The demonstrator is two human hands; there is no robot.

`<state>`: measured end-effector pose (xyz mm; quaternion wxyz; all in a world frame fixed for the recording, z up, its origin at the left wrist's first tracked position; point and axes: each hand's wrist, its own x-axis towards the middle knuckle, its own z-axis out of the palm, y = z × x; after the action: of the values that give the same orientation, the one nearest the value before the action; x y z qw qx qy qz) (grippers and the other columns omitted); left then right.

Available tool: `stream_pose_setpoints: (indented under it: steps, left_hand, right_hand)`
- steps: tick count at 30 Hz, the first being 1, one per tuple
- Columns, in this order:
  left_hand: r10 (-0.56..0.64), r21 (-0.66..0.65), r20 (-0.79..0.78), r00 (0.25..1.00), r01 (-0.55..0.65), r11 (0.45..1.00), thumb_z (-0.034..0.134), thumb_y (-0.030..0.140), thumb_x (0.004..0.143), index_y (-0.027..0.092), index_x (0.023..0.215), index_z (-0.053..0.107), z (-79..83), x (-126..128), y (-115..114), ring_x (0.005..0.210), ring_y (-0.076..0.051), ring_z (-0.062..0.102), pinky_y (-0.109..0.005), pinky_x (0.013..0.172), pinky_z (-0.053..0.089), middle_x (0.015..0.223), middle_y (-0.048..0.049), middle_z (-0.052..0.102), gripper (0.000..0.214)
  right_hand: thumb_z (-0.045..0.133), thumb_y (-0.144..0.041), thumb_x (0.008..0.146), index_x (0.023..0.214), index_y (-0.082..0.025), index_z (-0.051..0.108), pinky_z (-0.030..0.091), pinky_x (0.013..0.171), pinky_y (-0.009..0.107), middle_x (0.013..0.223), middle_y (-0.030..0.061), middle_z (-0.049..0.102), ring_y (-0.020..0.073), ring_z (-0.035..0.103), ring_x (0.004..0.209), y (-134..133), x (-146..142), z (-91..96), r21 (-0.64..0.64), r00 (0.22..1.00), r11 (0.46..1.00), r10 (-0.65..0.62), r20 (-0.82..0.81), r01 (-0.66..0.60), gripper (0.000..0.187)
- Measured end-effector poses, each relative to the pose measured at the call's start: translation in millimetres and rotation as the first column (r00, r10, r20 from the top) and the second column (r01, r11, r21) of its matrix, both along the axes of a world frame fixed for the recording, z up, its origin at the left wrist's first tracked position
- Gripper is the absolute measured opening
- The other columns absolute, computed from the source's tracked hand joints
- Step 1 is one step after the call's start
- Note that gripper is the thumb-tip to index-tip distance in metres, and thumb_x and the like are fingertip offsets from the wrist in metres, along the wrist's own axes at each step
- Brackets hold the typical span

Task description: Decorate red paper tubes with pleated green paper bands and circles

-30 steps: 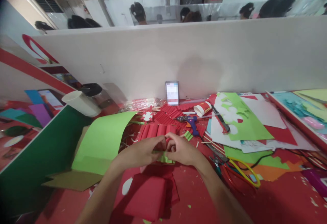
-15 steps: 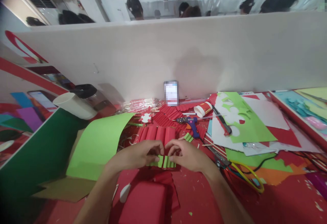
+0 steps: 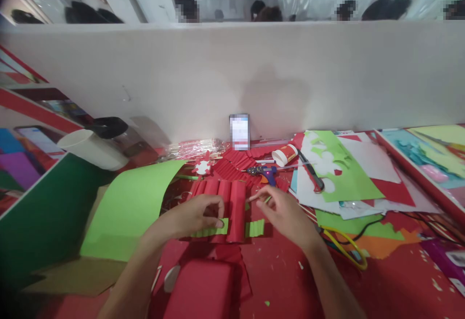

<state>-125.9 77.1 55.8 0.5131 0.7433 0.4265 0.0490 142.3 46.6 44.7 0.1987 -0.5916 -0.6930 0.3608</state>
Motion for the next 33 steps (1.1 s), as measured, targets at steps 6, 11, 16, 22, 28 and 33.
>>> stream_pose_setpoints:
  steps: [6,11,16,22,28,33]
  left_hand:
    - [-0.057,-0.061,0.093,0.994,0.062,0.996,0.057,0.025,0.082,0.017,0.09,0.064,3.7,-3,3,0.077,-0.016,0.06,-0.022,0.066,0.044,0.086,-0.0026,0.066,0.013]
    - [-0.05,-0.065,0.125,0.991,0.059,0.996,0.057,0.024,0.082,0.017,0.094,0.065,4.5,-6,3,0.083,-0.016,0.061,-0.023,0.072,0.046,0.093,-0.0036,0.067,0.016]
    - [-0.027,-0.088,0.192,0.981,0.044,0.995,0.056,0.024,0.081,0.018,0.09,0.061,1.3,-7,3,0.079,-0.014,0.058,-0.023,0.07,0.046,0.087,-0.0015,0.062,0.012]
    - [-0.055,-0.094,0.162,0.985,0.071,0.993,0.056,0.025,0.081,0.016,0.088,0.063,5.9,-7,4,0.071,-0.013,0.053,-0.022,0.064,0.042,0.079,-0.0001,0.06,0.013]
    - [-0.078,-0.059,0.083,0.993,0.083,0.995,0.054,0.026,0.083,0.017,0.098,0.07,8.6,-9,5,0.075,-0.015,0.057,-0.023,0.066,0.042,0.087,-0.0027,0.067,0.023]
    - [-0.03,-0.015,0.156,0.987,0.033,0.999,0.054,0.028,0.087,0.019,0.11,0.066,7.6,-7,4,0.092,-0.018,0.06,-0.025,0.077,0.046,0.107,-0.0056,0.067,0.027]
  right_hand:
    - [0.05,-0.056,0.089,0.098,-0.017,0.057,0.038,0.064,0.031,0.09,0.0129,0.069,0.0295,0.066,0.083,36,34,-20.0,0.156,0.749,0.967,-0.255,0.612,0.202,0.041]
    - [0.045,-0.066,0.086,0.096,-0.018,0.06,0.035,0.061,0.031,0.088,0.0144,0.071,0.0336,0.067,0.087,49,24,-21.0,0.035,0.713,0.988,-0.134,0.688,0.152,0.051]
    - [0.049,-0.043,0.089,0.091,-0.016,0.061,0.029,0.057,0.029,0.082,0.0134,0.071,0.0285,0.068,0.079,49,16,-15.9,0.071,0.737,0.994,-0.111,0.666,0.086,0.03]
    - [0.054,-0.04,0.084,0.087,-0.018,0.061,0.03,0.058,0.028,0.078,0.0101,0.071,0.0265,0.066,0.074,40,30,-14.3,0.091,0.825,0.985,-0.17,0.539,0.144,0.024]
    - [0.054,-0.034,0.085,0.117,-0.018,0.056,0.041,0.07,0.027,0.099,0.0092,0.072,0.0234,0.067,0.087,34,43,-12.6,0.118,0.928,0.967,-0.251,0.277,0.226,0.036]
    - [0.054,-0.032,0.086,0.118,-0.019,0.056,0.041,0.072,0.028,0.101,0.0105,0.071,0.0253,0.066,0.092,33,35,-13.0,0.134,0.929,0.975,-0.211,0.305,0.177,0.035]
